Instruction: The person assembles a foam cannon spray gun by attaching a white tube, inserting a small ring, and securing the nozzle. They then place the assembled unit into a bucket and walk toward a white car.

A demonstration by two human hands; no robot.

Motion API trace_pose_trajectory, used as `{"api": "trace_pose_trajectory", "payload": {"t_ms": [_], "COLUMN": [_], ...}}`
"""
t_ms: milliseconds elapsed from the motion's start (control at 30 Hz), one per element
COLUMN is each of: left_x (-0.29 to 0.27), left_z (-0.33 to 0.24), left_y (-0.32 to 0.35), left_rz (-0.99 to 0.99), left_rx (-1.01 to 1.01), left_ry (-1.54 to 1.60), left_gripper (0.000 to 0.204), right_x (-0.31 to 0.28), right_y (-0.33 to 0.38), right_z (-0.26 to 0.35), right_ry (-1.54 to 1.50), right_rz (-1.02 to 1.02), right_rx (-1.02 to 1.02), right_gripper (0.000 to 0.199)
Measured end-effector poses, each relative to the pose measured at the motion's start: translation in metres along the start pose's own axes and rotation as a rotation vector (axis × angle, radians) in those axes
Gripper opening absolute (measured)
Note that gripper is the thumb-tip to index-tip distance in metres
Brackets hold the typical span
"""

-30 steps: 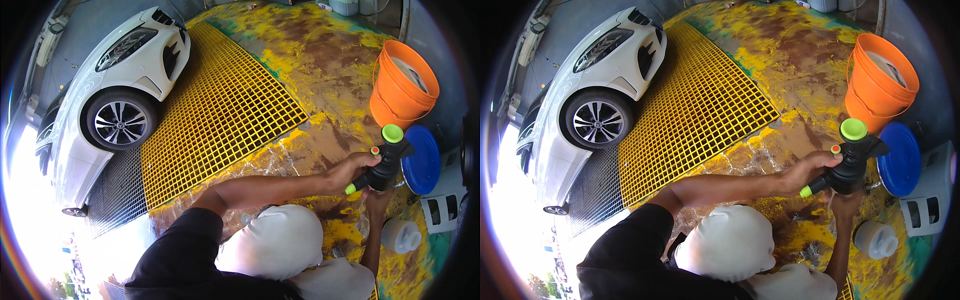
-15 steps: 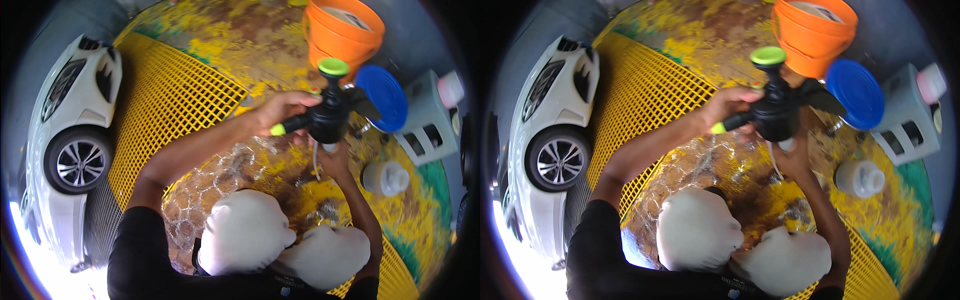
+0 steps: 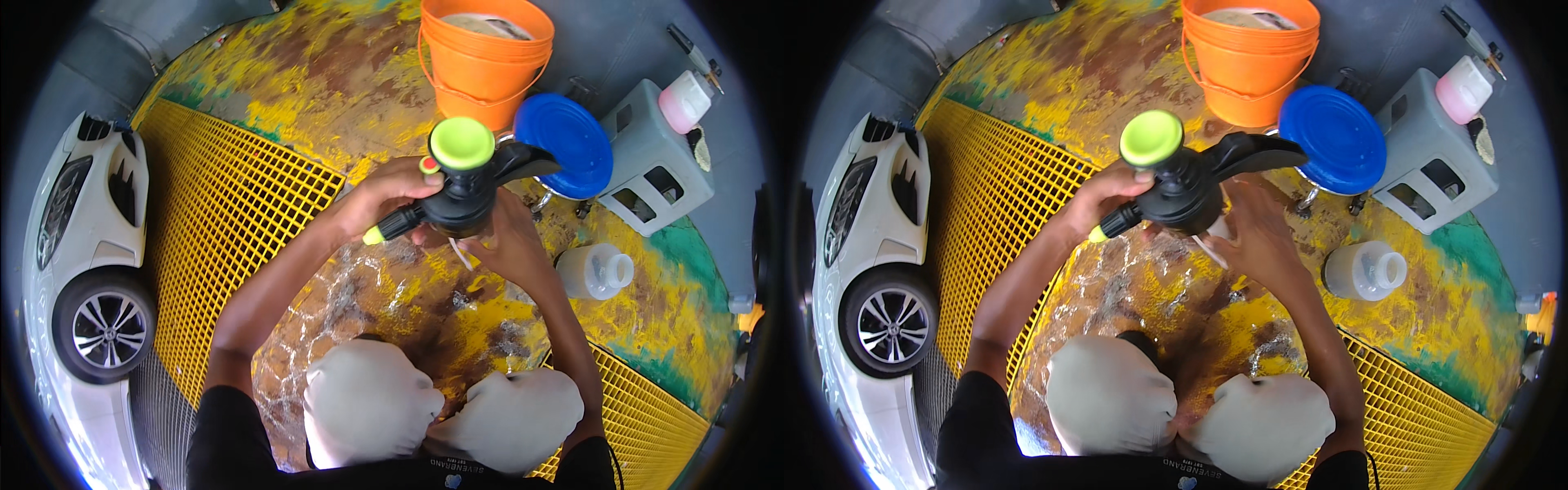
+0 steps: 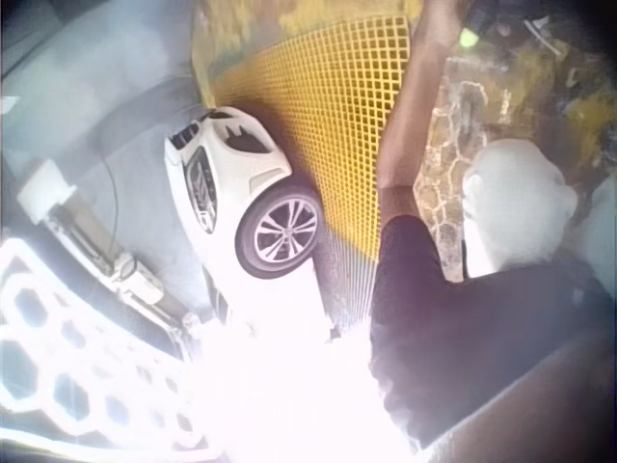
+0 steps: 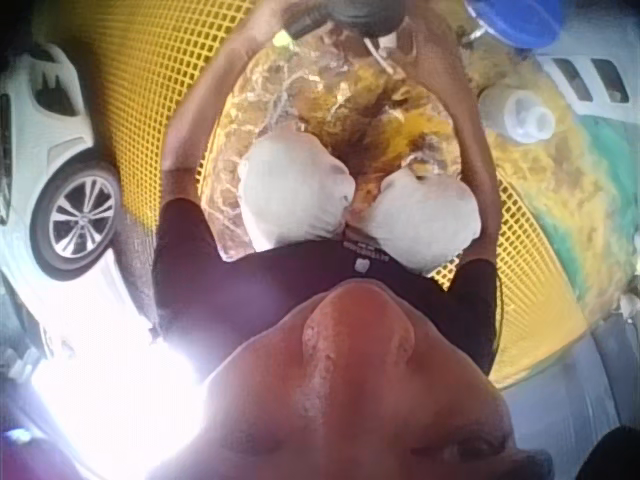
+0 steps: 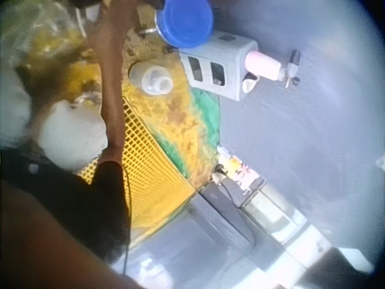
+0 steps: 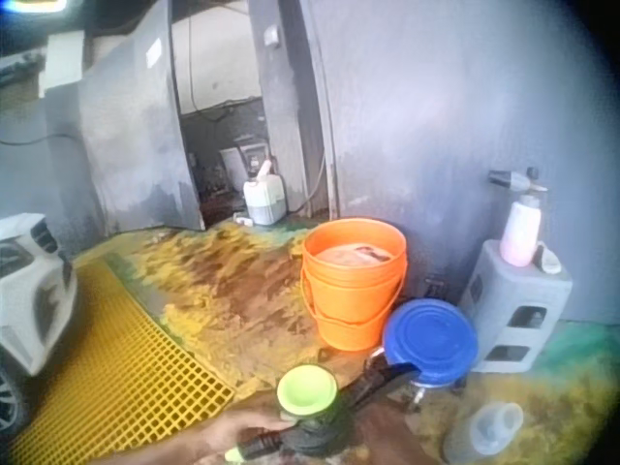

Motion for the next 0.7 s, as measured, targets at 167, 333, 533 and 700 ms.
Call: {"api": "trace_pose_trajectory", "payload": {"t_ms": [167, 333, 533, 700], "left_x": [0.0, 0.022, 0.003, -0.076], "left_z": [-0.022, -0.037, -0.056, -0.075], "left_y": [-0.001, -0.021, -0.07, -0.21], "left_rz": [-0.148, 0.025, 0.412, -0.395], "left_rx": [0.077, 0.153, 0.256, 0.447], "left_ry": [-0.461, -0.955, -0.902, -1.488], "left_gripper": [0.068, 0.067, 0.073, 0.08], "right_x": [-0.067, -0.073, -0.1, -0.11], "right_y": [-0.003, -0.036, -0.006, 0.092], "right_z": [0.01, 0.03, -0.002, -0.011], "right_ry": [-0.139, 0.186, -0.041, -0.234], "right_rz": [0.065, 0.142, 0.08, -0.405], "right_rx": [0.485, -0.046, 0.139, 0.754], "right_gripper": [0.067, 0.074, 0.062, 0.043]}}
Point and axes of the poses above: each hand's wrist, its own y-axis away from the middle knuckle, its own x-axis out of the palm, z = x × y, the point moved 1 cm from there along -y, towards the middle knuckle, and after that the axes turned 9 degrees about -y, right-handed, at the moved point
